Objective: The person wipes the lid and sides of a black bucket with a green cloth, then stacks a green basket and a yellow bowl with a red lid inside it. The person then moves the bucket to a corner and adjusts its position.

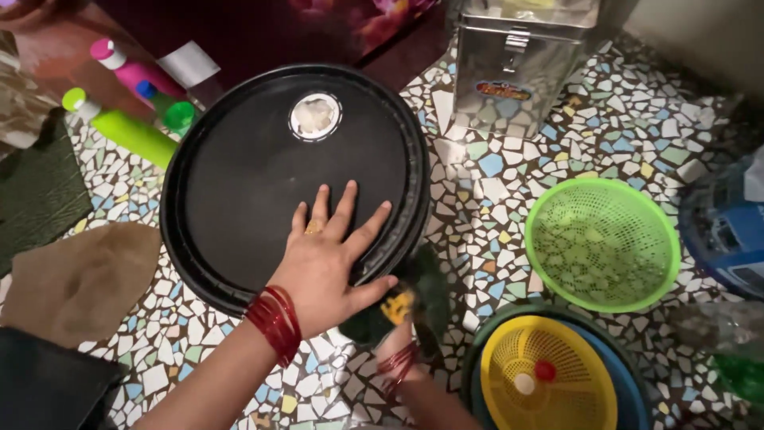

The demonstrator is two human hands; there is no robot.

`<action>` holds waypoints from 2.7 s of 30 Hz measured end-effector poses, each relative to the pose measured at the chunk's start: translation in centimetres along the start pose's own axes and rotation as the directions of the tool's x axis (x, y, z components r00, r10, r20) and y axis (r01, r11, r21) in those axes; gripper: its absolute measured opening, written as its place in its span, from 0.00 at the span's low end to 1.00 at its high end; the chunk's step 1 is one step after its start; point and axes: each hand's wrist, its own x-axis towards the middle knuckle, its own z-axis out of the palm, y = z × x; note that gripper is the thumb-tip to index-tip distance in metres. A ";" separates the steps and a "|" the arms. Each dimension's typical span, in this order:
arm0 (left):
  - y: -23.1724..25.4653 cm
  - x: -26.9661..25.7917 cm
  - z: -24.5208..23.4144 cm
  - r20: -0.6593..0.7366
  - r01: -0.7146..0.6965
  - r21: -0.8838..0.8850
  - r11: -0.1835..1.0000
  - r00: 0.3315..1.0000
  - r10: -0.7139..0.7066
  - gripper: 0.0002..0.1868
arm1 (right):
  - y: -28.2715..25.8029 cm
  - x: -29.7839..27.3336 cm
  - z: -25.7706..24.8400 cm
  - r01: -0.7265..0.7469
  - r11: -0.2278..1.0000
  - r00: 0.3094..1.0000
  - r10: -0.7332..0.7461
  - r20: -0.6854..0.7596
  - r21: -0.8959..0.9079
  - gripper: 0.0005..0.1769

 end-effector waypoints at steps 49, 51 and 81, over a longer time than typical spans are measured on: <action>-13.3 -17.3 -1.2 -0.074 -0.038 0.156 0.987 0.996 0.050 0.39 | -0.4 1.2 0.1 -0.218 0.972 0.951 0.192 0.242 0.085 0.30; -13.4 -19.2 -0.7 -0.188 0.278 -0.091 0.956 0.938 -0.290 0.31 | 0.2 2.2 -0.8 -0.085 0.984 0.963 0.121 0.242 -0.154 0.30; -8.9 -14.0 0.9 -0.361 0.637 0.039 0.770 0.727 -0.584 0.30 | 0.9 8.3 1.5 -0.097 0.991 0.968 0.116 0.222 -0.097 0.28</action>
